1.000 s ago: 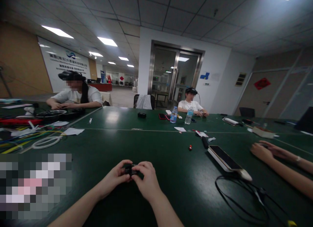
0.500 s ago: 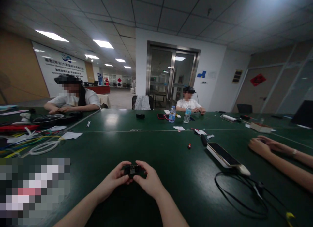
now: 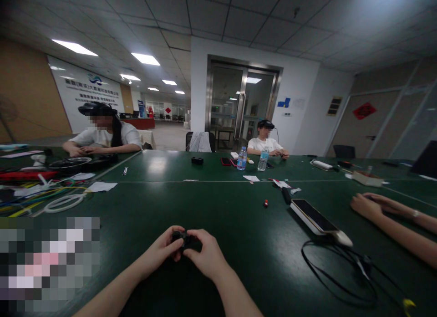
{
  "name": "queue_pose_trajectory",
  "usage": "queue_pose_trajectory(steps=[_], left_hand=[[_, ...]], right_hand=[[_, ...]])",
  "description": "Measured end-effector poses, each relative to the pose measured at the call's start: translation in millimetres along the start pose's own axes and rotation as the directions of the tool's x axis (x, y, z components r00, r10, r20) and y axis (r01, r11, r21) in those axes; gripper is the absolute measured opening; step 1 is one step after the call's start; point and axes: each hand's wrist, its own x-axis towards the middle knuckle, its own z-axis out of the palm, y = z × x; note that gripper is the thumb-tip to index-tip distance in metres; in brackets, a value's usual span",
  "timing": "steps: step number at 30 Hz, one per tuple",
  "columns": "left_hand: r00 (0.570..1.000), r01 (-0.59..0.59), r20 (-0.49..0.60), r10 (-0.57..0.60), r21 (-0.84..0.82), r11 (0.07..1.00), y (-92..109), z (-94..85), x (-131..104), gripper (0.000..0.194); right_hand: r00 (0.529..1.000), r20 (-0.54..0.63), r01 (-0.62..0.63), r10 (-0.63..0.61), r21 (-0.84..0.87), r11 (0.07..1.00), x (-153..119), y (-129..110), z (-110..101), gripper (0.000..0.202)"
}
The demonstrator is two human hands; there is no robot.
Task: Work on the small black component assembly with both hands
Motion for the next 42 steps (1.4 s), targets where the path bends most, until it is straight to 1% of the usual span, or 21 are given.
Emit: queue_pose_trajectory(steps=[3, 7, 11, 13, 17, 19, 23, 25, 28, 31, 34, 36, 38, 42], left_hand=[[1.0, 0.012, -0.005, -0.012, 0.007, 1.0, 3, 1.2, -1, 0.032], [0.999, 0.04, -0.033, -0.04, 0.009, 0.999, 2, 1.4, -1, 0.03], [0.998, 0.042, -0.034, -0.044, -0.062, 0.997, 0, -0.8, -1, 0.028], [0.999, 0.033, -0.015, -0.035, -0.099, 0.995, 0, -2.1, -2, 0.032], [1.0, 0.01, 0.03, -0.006, -0.143, 0.99, 3, -2.9, -6, 0.05], [0.999, 0.003, 0.044, 0.003, -0.145, 0.989, 5, -2.6, -6, 0.05], [0.998, 0.0, 0.06, 0.008, -0.125, 0.992, 4, -2.1, -5, 0.04], [0.998, -0.002, 0.065, 0.011, -0.125, 0.992, 3, -2.5, -4, 0.04], [0.996, -0.011, 0.083, 0.022, -0.13, 0.991, 2, -3.4, -4, 0.041], [0.995, -0.008, 0.097, 0.019, -0.115, 0.993, 1, -3.8, -3, 0.042], [0.997, -0.015, 0.079, 0.022, -0.095, 0.995, 1, -2.6, -3, 0.041], [0.998, -0.033, 0.043, 0.037, -0.087, 0.996, 0, -1.2, -2, 0.04], [0.999, -0.035, 0.028, 0.038, -0.102, 0.994, -1, -0.1, 0, 0.039], [0.999, -0.019, -0.028, 0.015, -0.146, 0.989, -1, 0.0, 3, 0.036]], right_hand=[[1.0, -0.003, 0.006, -0.006, -0.014, 1.0, 0, -1, -1, 0.039], [0.999, 0.022, 0.035, -0.035, 0.0, 0.999, -1, -5, -3, 0.036], [1.0, 0.015, 0.026, -0.026, 0.006, 1.0, -1, -4, -4, 0.037], [1.0, -0.001, 0.002, -0.002, 0.0, 1.0, -1, -1, -5, 0.038], [0.998, -0.023, -0.066, 0.067, 0.029, 0.997, 2, 6, -6, 0.039], [0.997, -0.021, -0.074, 0.075, 0.048, 0.996, 3, 8, -6, 0.039], [0.999, -0.027, -0.039, 0.04, 0.046, 0.998, 2, 5, -8, 0.04], [0.999, -0.041, 0.016, -0.015, 0.036, 0.999, 1, 2, -8, 0.038], [0.994, -0.052, 0.097, -0.096, 0.029, 0.995, 0, -1, -8, 0.028], [0.995, -0.046, 0.094, -0.092, 0.027, 0.995, 1, 0, -7, 0.022], [0.995, -0.044, 0.095, -0.094, 0.019, 0.995, 2, 4, -5, 0.022], [0.994, -0.04, 0.097, -0.097, 0.005, 0.995, 4, 7, -5, 0.023], [0.996, -0.033, 0.087, -0.087, -0.006, 0.996, 5, 9, -6, 0.022], [0.998, 0.021, 0.064, -0.064, 0.007, 0.998, 11, 12, -7, 0.027]])
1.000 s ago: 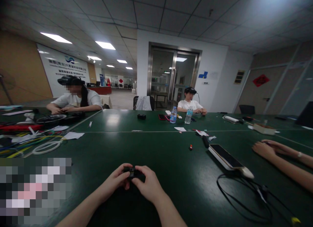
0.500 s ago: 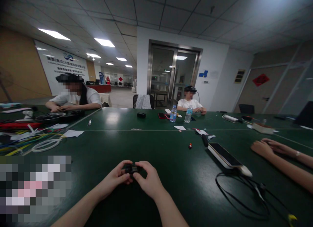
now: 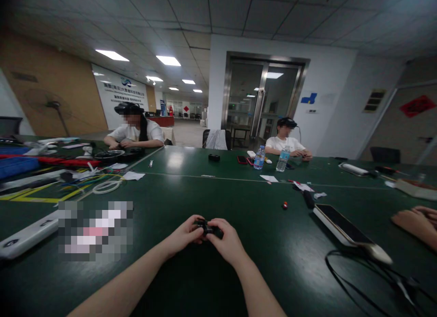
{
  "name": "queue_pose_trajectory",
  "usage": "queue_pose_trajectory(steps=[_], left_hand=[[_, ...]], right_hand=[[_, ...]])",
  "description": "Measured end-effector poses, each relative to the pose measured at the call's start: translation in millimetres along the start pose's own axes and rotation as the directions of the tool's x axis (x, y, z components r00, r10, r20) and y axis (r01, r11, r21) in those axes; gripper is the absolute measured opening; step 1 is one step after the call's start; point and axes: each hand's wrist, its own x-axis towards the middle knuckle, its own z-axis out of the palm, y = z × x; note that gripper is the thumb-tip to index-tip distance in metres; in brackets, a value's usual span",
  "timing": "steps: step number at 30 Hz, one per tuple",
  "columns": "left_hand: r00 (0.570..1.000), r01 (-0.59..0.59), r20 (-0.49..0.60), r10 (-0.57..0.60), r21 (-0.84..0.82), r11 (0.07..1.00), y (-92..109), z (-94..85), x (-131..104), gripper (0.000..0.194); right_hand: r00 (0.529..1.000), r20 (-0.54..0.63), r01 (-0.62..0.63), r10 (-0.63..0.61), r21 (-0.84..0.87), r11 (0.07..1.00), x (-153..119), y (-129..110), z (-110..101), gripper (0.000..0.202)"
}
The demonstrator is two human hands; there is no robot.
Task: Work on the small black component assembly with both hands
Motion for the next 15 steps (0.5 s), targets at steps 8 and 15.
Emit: queue_pose_trajectory(steps=[8, 15], left_hand=[[0.997, -0.012, -0.072, 0.003, -0.133, 0.991, 7, -0.2, 0, 0.038], [0.988, -0.023, -0.157, 0.0, -0.142, 0.99, -3, 12.0, 10, 0.024]], right_hand=[[0.979, 0.201, -0.099, 0.043, 0.275, 0.956, 10, -9, -8, 0.04], [0.981, 0.15, -0.159, 0.119, 0.293, 0.943, 21, 0, -10, 0.047]])
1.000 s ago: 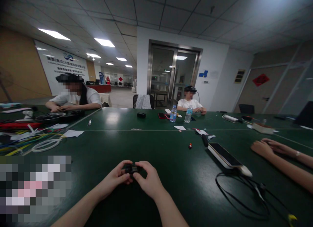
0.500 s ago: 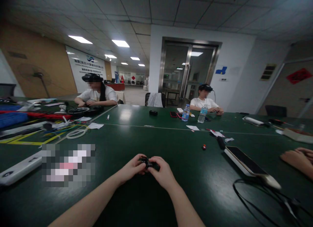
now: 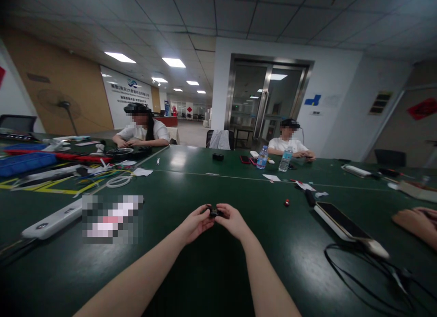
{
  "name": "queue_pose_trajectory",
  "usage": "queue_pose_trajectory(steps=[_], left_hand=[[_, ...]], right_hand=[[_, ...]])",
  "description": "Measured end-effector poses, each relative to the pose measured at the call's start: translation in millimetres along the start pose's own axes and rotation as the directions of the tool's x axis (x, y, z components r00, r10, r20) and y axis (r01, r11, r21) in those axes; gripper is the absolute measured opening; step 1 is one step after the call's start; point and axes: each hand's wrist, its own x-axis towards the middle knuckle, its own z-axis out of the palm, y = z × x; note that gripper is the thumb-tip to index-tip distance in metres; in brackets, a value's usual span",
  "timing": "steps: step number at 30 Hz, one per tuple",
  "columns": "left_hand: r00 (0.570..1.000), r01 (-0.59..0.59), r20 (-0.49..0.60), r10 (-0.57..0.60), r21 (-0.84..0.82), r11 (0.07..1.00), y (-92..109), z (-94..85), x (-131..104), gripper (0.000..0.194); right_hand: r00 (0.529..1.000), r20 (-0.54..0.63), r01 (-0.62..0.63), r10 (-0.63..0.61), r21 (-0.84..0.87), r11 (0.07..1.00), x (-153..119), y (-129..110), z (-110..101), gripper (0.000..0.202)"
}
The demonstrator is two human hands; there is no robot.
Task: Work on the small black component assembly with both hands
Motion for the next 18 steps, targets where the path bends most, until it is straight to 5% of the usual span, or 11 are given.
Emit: queue_pose_trajectory(steps=[7, 15, 18], left_hand=[[1.0, -0.015, 0.026, 0.005, 0.393, 0.919, 5, -14.6, 1, 0.038], [0.988, -0.149, 0.085, 0.126, 0.71, 0.688, 20, -29.0, -7, 0.033], [0.977, -0.213, 0.168, 0.135, 0.84, 0.498, 22, -30.9, -9, 0.03]], right_hand=[[0.998, 0.015, -0.065, 0.067, -0.126, 0.99, -6, 12, -3, 0.048], [0.997, 0.003, -0.069, 0.072, -0.283, 0.957, -9, 7, 5, 0.047], [0.997, -0.028, -0.078, 0.073, -0.391, 0.917, -12, 7, 5, 0.047]])
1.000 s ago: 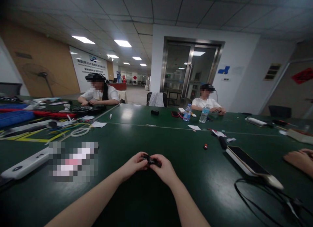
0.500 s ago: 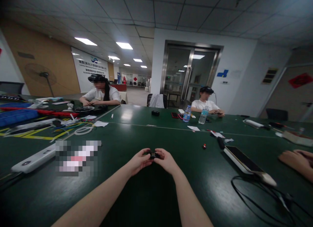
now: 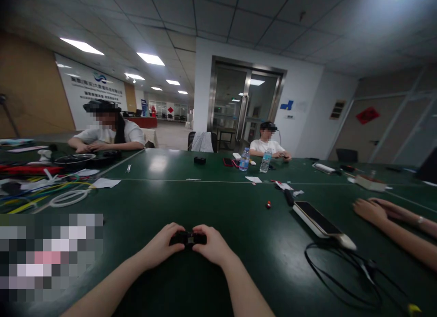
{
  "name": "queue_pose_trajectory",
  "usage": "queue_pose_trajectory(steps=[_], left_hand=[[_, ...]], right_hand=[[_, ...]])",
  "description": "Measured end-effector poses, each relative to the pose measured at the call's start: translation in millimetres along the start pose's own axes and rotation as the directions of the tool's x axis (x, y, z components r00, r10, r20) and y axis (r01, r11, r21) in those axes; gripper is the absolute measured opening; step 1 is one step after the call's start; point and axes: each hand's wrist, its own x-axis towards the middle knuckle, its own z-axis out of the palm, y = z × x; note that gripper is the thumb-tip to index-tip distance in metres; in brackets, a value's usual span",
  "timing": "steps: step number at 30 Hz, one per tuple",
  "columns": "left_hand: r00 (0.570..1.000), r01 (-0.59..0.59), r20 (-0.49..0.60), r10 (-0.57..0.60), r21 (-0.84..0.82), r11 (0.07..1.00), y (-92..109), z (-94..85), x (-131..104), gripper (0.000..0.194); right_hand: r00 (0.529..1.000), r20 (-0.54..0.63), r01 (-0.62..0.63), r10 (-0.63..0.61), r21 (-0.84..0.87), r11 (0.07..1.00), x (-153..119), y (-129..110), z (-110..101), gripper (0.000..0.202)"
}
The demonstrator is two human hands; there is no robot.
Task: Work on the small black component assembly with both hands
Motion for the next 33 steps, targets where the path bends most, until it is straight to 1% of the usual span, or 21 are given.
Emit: queue_pose_trajectory(steps=[2, 5, 8, 12, 18, 25, 28, 30, 33], left_hand=[[0.999, -0.015, 0.036, 0.012, 0.062, 0.998, -1, -1.9, 0, 0.029], [0.996, -0.05, 0.077, 0.043, 0.089, 0.995, -6, -3.2, 1, 0.029], [0.996, -0.071, 0.066, 0.066, 0.082, 0.994, -14, -1.0, 2, 0.041], [0.994, -0.089, 0.079, 0.081, 0.098, 0.991, -19, 2.0, 5, 0.035], [0.993, -0.096, 0.075, 0.088, 0.107, 0.99, -19, 1.7, 7, 0.034], [0.994, -0.092, 0.063, 0.086, 0.105, 0.99, -20, 2.8, 5, 0.033], [0.996, -0.061, 0.067, 0.056, 0.079, 0.995, -19, 1.3, 4, 0.041], [0.996, -0.046, 0.075, 0.041, 0.066, 0.997, -18, 0.2, 4, 0.043], [0.995, -0.044, 0.089, 0.038, 0.076, 0.996, -16, -0.5, 5, 0.038]], right_hand=[[1.0, -0.006, 0.008, -0.008, -0.063, 0.998, -2, 1, 0, 0.045], [1.0, -0.012, 0.003, -0.004, -0.112, 0.994, -3, 1, 0, 0.043], [1.0, -0.017, 0.001, -0.003, -0.114, 0.994, -3, 0, 1, 0.041], [0.999, -0.014, 0.031, -0.032, -0.123, 0.992, -4, -3, 2, 0.037], [0.997, -0.039, 0.055, -0.06, -0.132, 0.99, -5, -7, 6, 0.034], [0.999, -0.051, -0.014, 0.007, -0.148, 0.989, -3, -10, 10, 0.026], [0.999, -0.05, -0.023, 0.016, -0.152, 0.988, -4, -12, 10, 0.024], [0.999, -0.054, -0.016, 0.008, -0.15, 0.989, -5, -12, 10, 0.023], [0.998, -0.063, 0.009, -0.02, -0.17, 0.985, -4, -11, 11, 0.024]])
